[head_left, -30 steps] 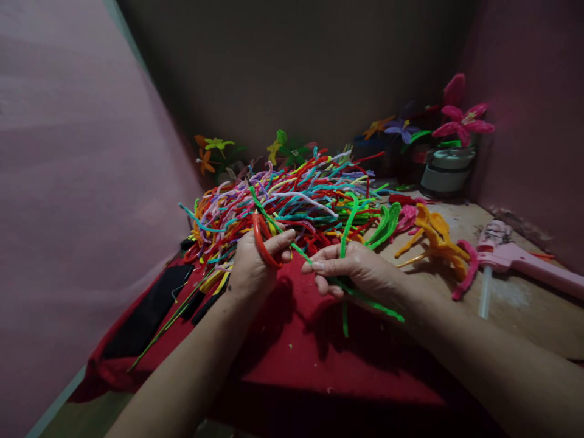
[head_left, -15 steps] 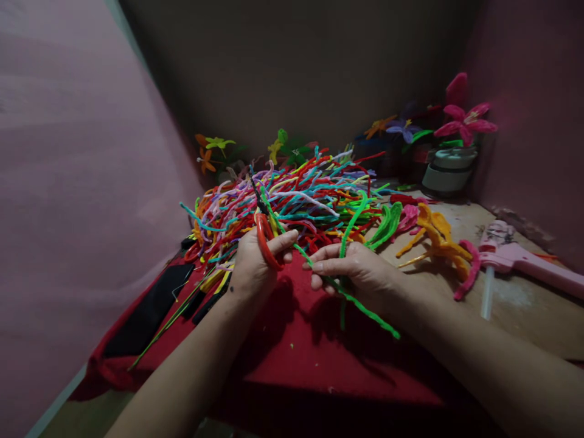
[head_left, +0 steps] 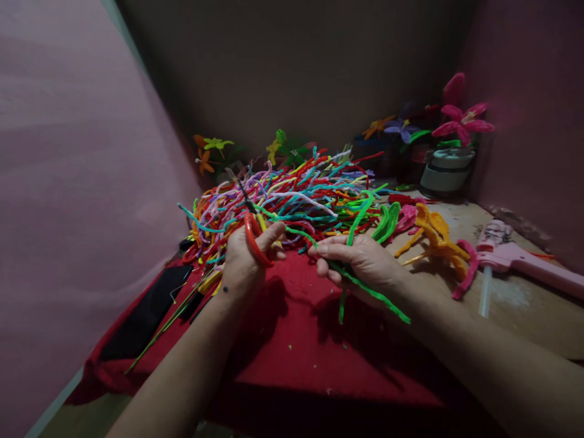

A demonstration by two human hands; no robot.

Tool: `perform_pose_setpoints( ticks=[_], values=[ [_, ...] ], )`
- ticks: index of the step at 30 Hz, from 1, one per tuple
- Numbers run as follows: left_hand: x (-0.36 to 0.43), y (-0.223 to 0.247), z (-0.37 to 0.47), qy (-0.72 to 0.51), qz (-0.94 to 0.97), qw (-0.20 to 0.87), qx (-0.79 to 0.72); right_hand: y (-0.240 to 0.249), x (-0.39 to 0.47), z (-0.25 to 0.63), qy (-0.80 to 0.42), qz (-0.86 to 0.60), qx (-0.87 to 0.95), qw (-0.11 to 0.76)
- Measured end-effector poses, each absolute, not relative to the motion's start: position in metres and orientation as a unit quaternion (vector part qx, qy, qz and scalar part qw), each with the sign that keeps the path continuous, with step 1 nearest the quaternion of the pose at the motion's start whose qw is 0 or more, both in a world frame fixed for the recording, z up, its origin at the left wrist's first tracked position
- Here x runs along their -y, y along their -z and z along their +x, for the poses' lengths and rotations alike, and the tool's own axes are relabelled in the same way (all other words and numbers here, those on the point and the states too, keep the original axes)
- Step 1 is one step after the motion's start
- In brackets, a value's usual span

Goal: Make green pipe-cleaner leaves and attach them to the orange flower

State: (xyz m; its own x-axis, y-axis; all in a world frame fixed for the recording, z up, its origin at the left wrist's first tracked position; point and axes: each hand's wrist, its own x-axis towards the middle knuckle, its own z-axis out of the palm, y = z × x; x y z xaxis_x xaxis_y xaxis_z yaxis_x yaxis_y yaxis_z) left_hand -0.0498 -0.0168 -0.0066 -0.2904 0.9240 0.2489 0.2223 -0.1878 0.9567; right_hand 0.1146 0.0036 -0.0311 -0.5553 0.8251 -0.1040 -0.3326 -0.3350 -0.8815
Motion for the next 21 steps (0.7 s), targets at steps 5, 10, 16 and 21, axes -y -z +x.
perform_pose_setpoints(
  ticks=[5, 10, 16, 21],
  values=[
    [0.014, 0.015, -0.060, -0.393, 0.674, 0.058, -0.623, 0.031, -0.011, 0.117, -0.734, -0.291, 0.395, 0.469],
    [0.016, 0.025, -0.054, -0.115, 0.768, -0.145, -0.613, 0.034, -0.016, 0.118, -0.704, -0.304, 0.388, 0.511],
    [0.016, 0.030, -0.052, -0.001, 0.757, -0.214, -0.617, 0.034, -0.016, 0.118, -0.693, -0.302, 0.405, 0.515],
    [0.015, 0.030, -0.052, 0.010, 0.753, -0.217, -0.621, 0.036, -0.017, 0.119, -0.683, -0.296, 0.420, 0.519]
  ],
)
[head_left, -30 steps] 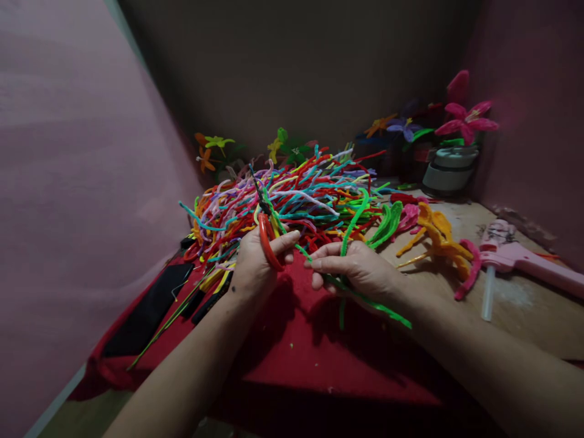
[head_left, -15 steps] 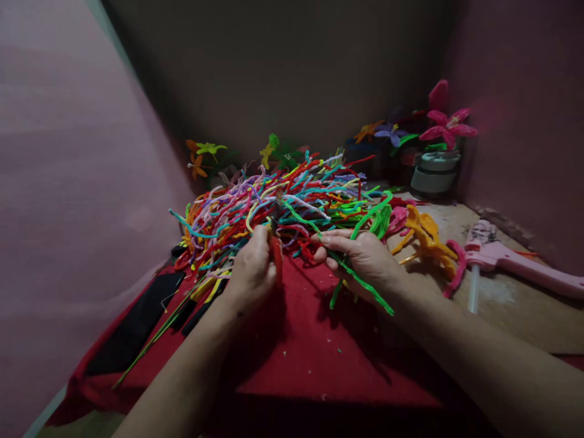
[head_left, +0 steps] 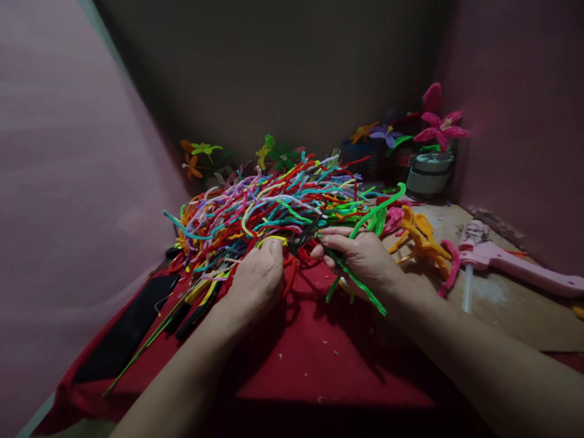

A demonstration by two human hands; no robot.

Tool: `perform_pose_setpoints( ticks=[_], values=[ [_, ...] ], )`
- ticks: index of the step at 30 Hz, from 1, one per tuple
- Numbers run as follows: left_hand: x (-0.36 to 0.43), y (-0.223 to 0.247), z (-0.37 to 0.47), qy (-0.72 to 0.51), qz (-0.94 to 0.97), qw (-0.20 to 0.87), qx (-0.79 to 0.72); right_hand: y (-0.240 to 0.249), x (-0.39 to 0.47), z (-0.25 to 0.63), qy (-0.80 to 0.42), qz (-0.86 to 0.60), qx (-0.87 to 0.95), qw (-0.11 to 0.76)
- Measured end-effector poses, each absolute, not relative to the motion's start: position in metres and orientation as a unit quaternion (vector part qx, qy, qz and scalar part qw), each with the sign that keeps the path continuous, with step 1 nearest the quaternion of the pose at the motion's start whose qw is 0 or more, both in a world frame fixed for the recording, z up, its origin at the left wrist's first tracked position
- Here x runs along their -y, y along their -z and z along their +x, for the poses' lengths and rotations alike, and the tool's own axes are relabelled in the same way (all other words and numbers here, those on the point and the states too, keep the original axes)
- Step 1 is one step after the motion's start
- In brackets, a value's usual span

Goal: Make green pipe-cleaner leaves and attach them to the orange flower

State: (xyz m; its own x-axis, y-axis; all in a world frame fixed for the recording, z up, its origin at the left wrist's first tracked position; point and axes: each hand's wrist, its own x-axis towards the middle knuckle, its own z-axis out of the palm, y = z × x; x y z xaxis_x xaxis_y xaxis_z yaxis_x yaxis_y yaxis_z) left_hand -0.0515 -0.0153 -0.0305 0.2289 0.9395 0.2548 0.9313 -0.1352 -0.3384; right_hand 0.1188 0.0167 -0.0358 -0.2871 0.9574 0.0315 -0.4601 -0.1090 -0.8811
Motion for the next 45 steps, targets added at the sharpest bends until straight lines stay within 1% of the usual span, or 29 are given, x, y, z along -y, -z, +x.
perform_pose_setpoints(
  ticks=[11, 20, 26, 30, 36, 40, 42, 45],
  values=[
    [0.0168, 0.0306, -0.0498, -0.030, -0.746, 0.238, 0.621, 0.0398, -0.0174, 0.1202, -0.654, -0.293, 0.478, 0.508],
    [0.0194, 0.0286, -0.0491, -0.032, -0.749, 0.246, 0.614, 0.0302, -0.0114, 0.1220, -0.626, -0.335, 0.503, 0.493],
    [0.0207, 0.0298, -0.0494, -0.031, -0.745, 0.250, 0.618, 0.0328, -0.0132, 0.1221, -0.629, -0.321, 0.495, 0.506],
    [0.0212, 0.0299, -0.0492, -0.038, -0.742, 0.237, 0.625, 0.0315, -0.0122, 0.1224, -0.630, -0.329, 0.497, 0.497],
    [0.0231, 0.0288, -0.0465, -0.042, -0.746, 0.221, 0.627, 0.0332, -0.0133, 0.1223, -0.642, -0.316, 0.476, 0.511],
    [0.0230, 0.0302, -0.0453, -0.049, -0.750, 0.184, 0.633, 0.0335, -0.0149, 0.1210, -0.659, -0.319, 0.445, 0.515],
    [0.0223, 0.0310, -0.0455, -0.025, -0.752, 0.159, 0.639, 0.0326, -0.0148, 0.1200, -0.664, -0.320, 0.433, 0.519],
    [0.0218, 0.0293, -0.0460, 0.091, -0.750, 0.086, 0.649, 0.0310, -0.0135, 0.1186, -0.676, -0.328, 0.417, 0.511]
  ],
)
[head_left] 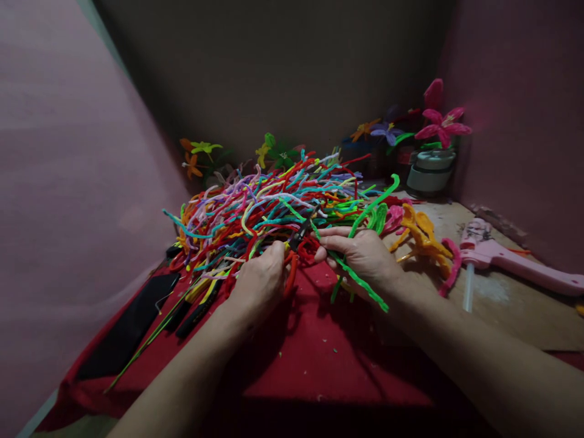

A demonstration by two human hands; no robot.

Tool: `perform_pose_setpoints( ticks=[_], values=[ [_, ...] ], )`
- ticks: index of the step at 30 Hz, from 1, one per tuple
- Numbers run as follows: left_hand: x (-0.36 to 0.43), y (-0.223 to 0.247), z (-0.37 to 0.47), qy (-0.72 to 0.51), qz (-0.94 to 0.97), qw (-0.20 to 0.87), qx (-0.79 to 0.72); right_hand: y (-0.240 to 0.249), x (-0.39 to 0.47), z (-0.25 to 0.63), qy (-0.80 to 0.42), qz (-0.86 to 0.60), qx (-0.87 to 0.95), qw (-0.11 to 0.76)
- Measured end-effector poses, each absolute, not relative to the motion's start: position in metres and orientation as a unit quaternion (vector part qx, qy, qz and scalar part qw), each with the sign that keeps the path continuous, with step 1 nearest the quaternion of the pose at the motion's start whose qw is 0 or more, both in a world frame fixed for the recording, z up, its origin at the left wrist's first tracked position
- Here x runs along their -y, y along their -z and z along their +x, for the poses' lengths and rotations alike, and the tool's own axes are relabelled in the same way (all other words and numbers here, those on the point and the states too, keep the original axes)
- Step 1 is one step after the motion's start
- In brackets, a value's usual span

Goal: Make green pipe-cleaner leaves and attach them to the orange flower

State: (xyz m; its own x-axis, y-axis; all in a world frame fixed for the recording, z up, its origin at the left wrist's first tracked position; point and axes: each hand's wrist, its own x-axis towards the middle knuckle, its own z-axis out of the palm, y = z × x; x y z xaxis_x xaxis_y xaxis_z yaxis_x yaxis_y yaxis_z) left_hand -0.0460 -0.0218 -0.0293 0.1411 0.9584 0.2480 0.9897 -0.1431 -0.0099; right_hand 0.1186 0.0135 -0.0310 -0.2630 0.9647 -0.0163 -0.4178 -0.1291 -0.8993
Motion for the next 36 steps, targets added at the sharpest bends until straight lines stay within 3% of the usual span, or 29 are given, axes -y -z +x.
perform_pose_setpoints(
  ticks=[6, 10, 18, 36],
  values=[
    [0.026, 0.012, -0.038, 0.422, -0.624, -0.274, 0.598, 0.031, -0.009, 0.118, -0.733, -0.281, 0.433, 0.443],
    [0.027, 0.006, -0.030, 0.541, -0.527, -0.410, 0.513, 0.032, -0.004, 0.116, -0.785, -0.257, 0.438, 0.355],
    [0.022, 0.007, -0.037, 0.644, -0.470, -0.349, 0.493, 0.032, 0.002, 0.114, -0.806, -0.270, 0.459, 0.257],
    [0.020, 0.007, -0.049, 0.638, -0.475, -0.336, 0.505, 0.033, 0.001, 0.116, -0.797, -0.276, 0.483, 0.238]
  ],
)
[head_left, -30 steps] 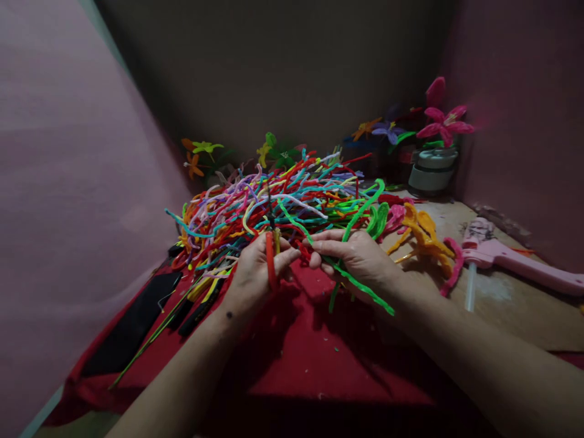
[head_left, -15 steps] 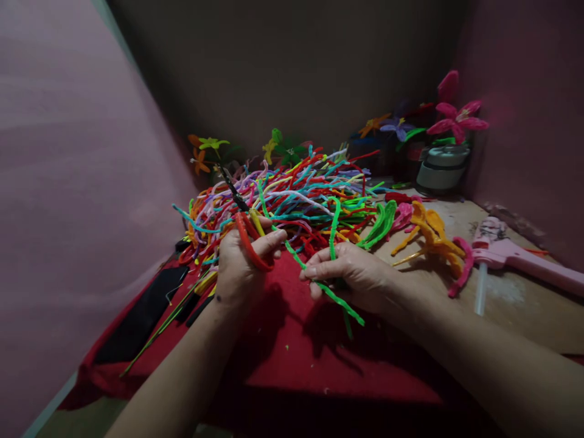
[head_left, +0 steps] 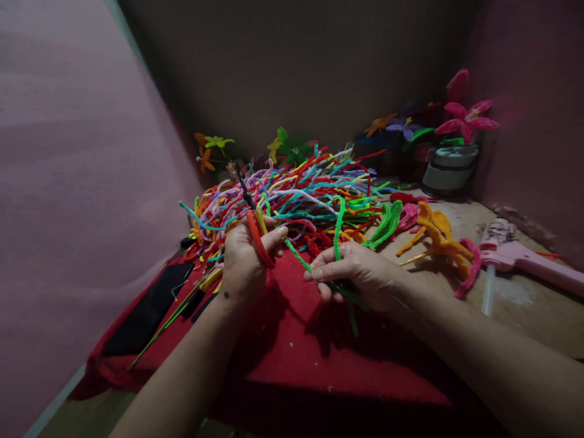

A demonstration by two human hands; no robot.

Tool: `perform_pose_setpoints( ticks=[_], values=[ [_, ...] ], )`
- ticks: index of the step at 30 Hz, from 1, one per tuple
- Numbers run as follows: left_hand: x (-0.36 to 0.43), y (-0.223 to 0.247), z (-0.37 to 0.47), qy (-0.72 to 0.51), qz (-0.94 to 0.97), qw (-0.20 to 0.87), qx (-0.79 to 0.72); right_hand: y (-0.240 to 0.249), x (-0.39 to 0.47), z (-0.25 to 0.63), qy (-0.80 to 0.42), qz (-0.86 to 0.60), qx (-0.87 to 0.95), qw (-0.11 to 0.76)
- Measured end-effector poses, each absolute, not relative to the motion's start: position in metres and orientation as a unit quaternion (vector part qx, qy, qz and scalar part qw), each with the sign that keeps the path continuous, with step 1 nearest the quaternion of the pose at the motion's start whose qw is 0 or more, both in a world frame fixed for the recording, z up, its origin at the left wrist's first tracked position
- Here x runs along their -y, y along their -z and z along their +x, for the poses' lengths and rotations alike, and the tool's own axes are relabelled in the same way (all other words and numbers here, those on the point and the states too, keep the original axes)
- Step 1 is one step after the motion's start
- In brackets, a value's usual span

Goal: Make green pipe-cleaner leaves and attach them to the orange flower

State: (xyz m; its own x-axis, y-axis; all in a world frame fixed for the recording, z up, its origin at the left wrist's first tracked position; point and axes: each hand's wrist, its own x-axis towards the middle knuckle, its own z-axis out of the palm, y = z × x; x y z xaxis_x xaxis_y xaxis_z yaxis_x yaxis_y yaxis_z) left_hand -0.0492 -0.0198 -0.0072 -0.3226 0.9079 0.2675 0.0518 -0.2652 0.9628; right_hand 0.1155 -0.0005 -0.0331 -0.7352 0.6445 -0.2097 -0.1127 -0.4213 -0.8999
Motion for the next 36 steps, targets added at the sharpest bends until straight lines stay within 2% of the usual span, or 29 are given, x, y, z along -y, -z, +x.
perform_pose_setpoints(
  ticks=[10, 16, 26, 29, 33, 36],
  values=[
    [0.017, 0.005, -0.061, -0.648, 0.494, 0.212, -0.539, 0.039, -0.003, 0.119, -0.819, -0.233, 0.492, 0.181],
    [0.016, 0.002, -0.062, -0.641, 0.487, 0.186, -0.564, 0.041, -0.005, 0.122, -0.830, -0.207, 0.497, 0.148],
    [0.009, 0.004, -0.070, -0.647, 0.484, 0.169, -0.564, 0.036, 0.000, 0.119, -0.808, -0.240, 0.511, 0.168],
    [0.008, 0.002, -0.072, -0.659, 0.471, 0.159, -0.564, 0.032, -0.002, 0.124, -0.817, -0.193, 0.499, 0.217],
    [0.006, -0.002, -0.079, -0.670, 0.472, 0.155, -0.551, 0.021, -0.010, 0.136, -0.811, -0.090, 0.462, 0.347],
    [0.004, 0.002, -0.083, -0.592, 0.518, 0.201, -0.583, 0.012, -0.013, 0.145, -0.788, -0.037, 0.454, 0.414]
  ],
)
